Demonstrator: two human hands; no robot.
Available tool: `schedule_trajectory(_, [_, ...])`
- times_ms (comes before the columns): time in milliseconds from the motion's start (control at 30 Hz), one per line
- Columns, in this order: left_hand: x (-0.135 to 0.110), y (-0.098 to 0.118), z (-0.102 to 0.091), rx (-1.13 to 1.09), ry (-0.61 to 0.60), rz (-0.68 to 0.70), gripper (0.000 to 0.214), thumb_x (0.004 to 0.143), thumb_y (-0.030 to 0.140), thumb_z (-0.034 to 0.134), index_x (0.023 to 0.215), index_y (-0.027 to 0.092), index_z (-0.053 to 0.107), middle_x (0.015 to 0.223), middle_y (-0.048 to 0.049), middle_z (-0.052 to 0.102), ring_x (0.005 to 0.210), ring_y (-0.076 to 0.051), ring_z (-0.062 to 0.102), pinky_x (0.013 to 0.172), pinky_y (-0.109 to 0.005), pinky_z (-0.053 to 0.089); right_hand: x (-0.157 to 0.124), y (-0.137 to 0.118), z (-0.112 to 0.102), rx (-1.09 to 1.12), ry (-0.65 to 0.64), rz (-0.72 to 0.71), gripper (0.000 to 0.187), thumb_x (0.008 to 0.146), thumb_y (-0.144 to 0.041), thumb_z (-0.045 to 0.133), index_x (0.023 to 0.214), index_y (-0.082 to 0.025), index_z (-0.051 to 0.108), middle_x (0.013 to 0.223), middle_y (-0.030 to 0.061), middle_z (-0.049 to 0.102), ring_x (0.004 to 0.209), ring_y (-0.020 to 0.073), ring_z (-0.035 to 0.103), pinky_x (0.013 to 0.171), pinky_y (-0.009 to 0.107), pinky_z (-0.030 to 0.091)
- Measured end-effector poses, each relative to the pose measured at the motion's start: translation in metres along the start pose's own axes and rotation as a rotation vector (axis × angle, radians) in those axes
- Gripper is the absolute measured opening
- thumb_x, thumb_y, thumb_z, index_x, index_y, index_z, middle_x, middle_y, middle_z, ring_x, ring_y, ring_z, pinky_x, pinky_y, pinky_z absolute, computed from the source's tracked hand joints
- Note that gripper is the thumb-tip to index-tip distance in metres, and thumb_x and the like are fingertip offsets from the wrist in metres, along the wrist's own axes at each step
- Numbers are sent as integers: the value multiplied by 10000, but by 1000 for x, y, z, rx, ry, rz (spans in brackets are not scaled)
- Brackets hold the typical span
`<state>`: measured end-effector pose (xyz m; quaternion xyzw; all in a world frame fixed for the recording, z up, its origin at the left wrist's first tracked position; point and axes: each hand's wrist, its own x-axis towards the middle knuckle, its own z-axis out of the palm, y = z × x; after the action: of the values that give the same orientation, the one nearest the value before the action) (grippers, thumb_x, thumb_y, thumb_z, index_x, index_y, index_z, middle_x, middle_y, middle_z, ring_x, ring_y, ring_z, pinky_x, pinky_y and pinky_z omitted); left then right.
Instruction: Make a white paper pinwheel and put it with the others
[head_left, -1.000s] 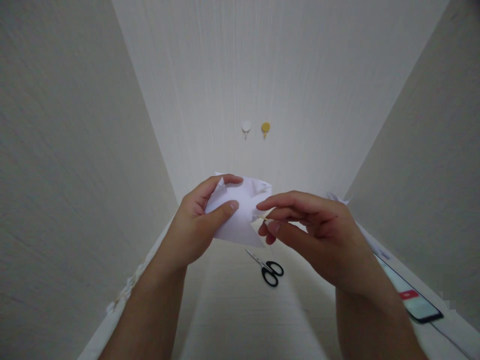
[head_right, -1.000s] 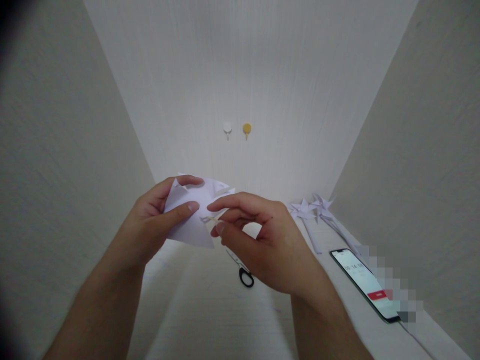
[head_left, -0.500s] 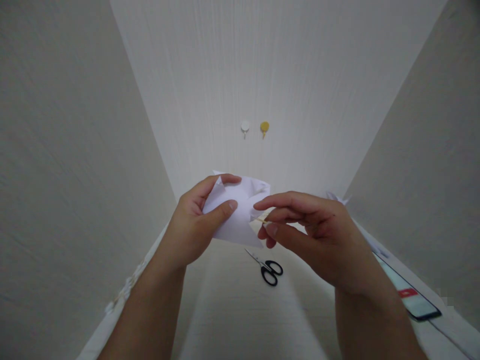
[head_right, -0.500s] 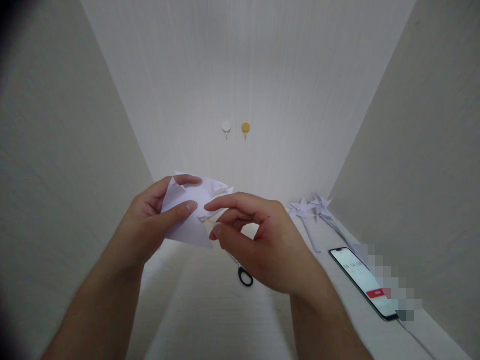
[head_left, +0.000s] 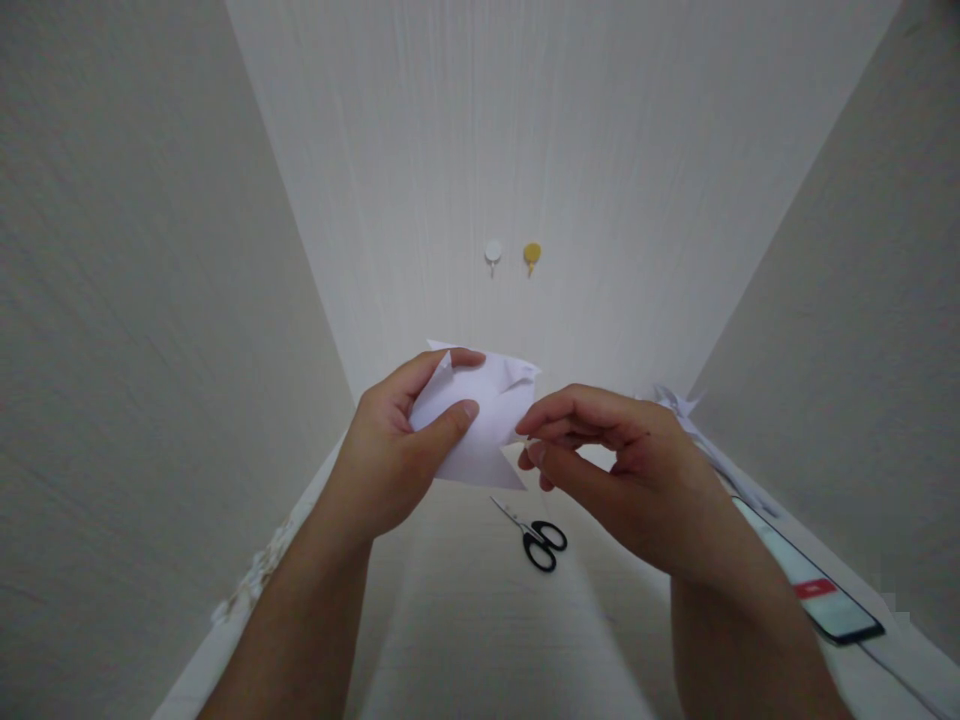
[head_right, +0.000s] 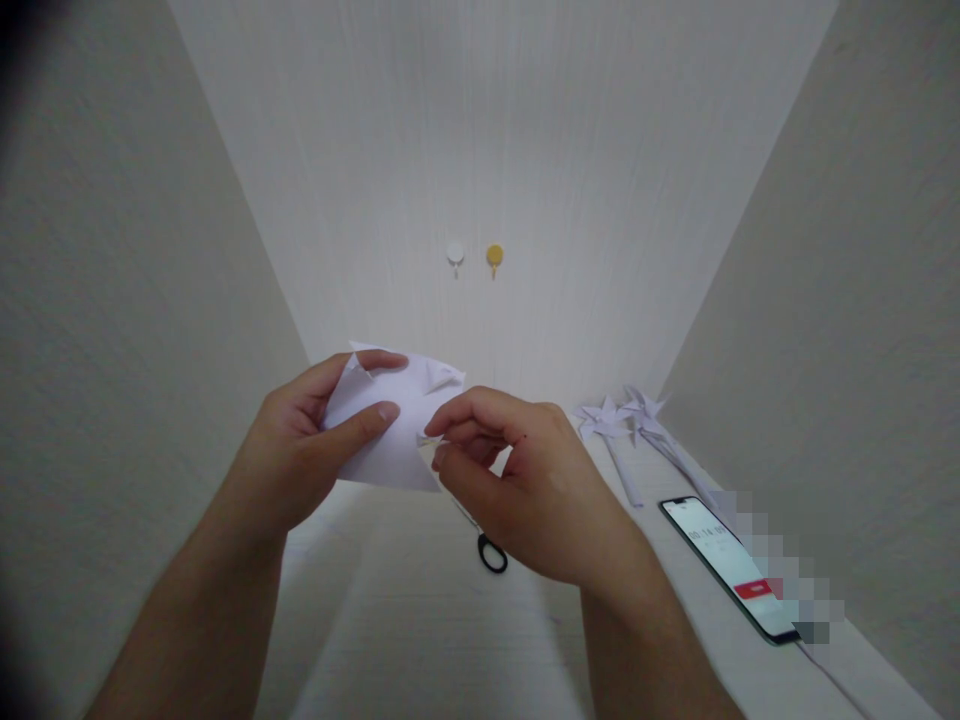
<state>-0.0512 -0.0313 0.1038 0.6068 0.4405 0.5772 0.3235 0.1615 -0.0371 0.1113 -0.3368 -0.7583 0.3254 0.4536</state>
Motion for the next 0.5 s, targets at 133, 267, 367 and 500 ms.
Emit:
schedule_trajectory(133, [1, -4, 0, -41, -2, -2, 430, 802, 283, 810, 1223, 231, 743, 948, -27, 721, 661, -141, 564, 551, -225, 456, 2, 3, 0, 12, 54, 2, 33, 914, -215, 739, 939, -205, 758, 823, 31, 779, 689, 152, 702, 571, 256, 519])
schedule_trajectory(267, [3, -7, 1, -81, 30, 72, 592, 766, 235, 840, 1340, 254, 696, 1228, -71, 724, 821, -174, 639, 662, -257, 526, 4, 3, 1, 63, 123, -17, 39, 901, -232, 769, 910, -195, 761, 805, 40, 779, 703, 165, 721, 571, 263, 535])
schedule_trajectory(367, [3, -7, 3, -50, 53, 97, 597, 742, 191, 852, 1318, 268, 719, 1271, -61, 707, 814, -159, 629, 652, -243, 523, 6, 3, 3, 72, 125, -40, 28, 904, -216, 769, 914, -192, 760, 810, 39, 784, 715, 165, 732, 575, 257, 544])
schedule_trajectory(500, [2, -6, 3, -50, 29, 126, 556, 757, 159, 836, 1285, 306, 743, 1198, -29, 707, 738, -134, 604, 608, -221, 499, 7, 4, 5, 77, 118, -75, 21, 927, -217, 756, 923, -198, 750, 852, 39, 795, 718, 156, 735, 585, 252, 559])
